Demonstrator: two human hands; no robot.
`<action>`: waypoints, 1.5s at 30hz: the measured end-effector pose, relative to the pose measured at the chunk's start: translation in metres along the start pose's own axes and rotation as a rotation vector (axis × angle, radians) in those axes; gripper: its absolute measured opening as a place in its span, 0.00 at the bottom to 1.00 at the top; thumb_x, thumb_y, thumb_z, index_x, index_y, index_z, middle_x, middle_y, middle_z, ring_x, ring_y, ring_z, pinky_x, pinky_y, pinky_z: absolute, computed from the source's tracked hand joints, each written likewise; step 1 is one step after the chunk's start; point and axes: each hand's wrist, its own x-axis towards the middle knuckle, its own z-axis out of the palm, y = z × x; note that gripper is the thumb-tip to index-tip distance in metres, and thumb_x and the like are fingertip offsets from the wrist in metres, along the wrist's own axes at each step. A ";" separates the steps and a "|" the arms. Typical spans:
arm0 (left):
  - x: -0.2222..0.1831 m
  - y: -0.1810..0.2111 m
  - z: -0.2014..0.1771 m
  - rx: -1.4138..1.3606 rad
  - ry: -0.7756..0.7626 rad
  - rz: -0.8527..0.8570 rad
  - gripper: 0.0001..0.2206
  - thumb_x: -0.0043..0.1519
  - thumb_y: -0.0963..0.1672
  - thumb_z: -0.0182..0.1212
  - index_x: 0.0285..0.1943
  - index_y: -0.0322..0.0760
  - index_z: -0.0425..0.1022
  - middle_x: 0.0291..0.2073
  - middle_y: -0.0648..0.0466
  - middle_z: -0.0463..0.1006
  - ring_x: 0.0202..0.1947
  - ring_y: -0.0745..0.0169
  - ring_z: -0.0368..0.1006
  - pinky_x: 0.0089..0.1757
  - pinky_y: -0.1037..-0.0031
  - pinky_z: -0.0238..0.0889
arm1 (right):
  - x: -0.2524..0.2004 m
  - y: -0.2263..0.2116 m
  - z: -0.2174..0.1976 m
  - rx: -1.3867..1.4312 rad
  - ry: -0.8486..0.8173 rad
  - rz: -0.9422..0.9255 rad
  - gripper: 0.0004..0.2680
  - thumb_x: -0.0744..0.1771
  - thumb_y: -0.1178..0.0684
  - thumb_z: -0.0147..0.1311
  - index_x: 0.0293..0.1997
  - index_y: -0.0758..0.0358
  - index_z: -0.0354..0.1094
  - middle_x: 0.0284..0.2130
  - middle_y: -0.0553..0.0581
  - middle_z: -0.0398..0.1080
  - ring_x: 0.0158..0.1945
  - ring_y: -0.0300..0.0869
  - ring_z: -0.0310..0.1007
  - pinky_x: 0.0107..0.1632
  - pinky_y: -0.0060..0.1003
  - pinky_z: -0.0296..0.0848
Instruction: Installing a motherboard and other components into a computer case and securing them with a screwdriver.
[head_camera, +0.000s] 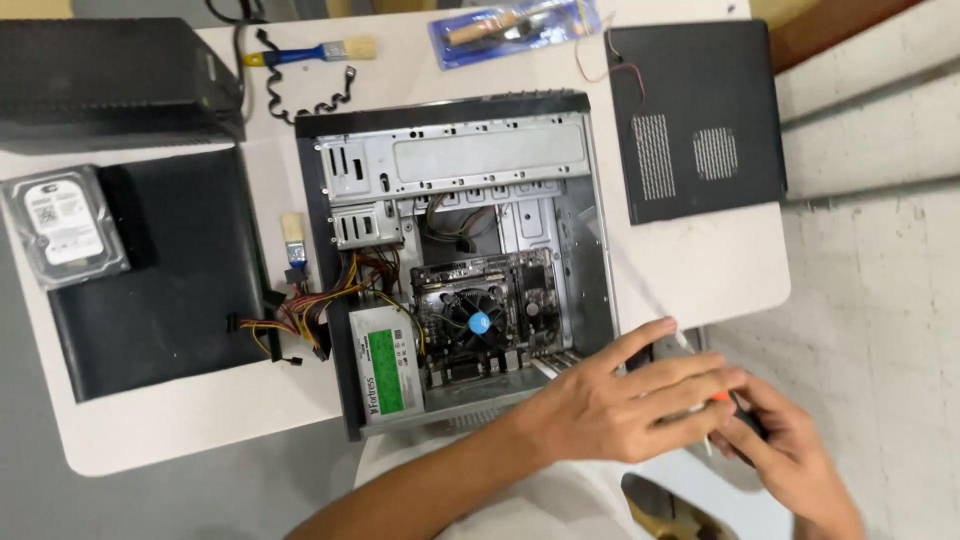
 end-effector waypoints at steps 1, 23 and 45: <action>-0.002 0.003 -0.002 -0.023 -0.040 -0.027 0.06 0.64 0.38 0.53 0.40 0.33 0.77 0.45 0.50 0.77 0.47 0.58 0.75 0.54 0.62 0.62 | 0.014 0.010 0.005 0.170 0.082 -0.106 0.10 0.63 0.56 0.49 0.47 0.64 0.66 0.17 0.54 0.64 0.16 0.36 0.57 0.19 0.30 0.61; -0.142 0.051 -0.113 0.645 0.459 -1.023 0.10 0.53 0.29 0.56 0.34 0.30 0.77 0.28 0.50 0.78 0.31 0.54 0.75 0.37 0.69 0.68 | 0.195 0.074 0.091 -0.013 0.405 -0.386 0.07 0.65 0.56 0.51 0.45 0.61 0.68 0.35 0.62 0.70 0.42 0.52 0.70 0.47 0.47 0.65; -0.229 -0.051 -0.231 0.686 0.018 -1.355 0.18 0.50 0.42 0.62 0.51 0.45 0.71 0.50 0.55 0.67 0.52 0.49 0.60 0.45 0.49 0.52 | 0.058 -0.127 0.184 -0.128 0.460 -0.815 0.04 0.63 0.65 0.55 0.38 0.65 0.69 0.35 0.59 0.67 0.44 0.51 0.69 0.45 0.41 0.69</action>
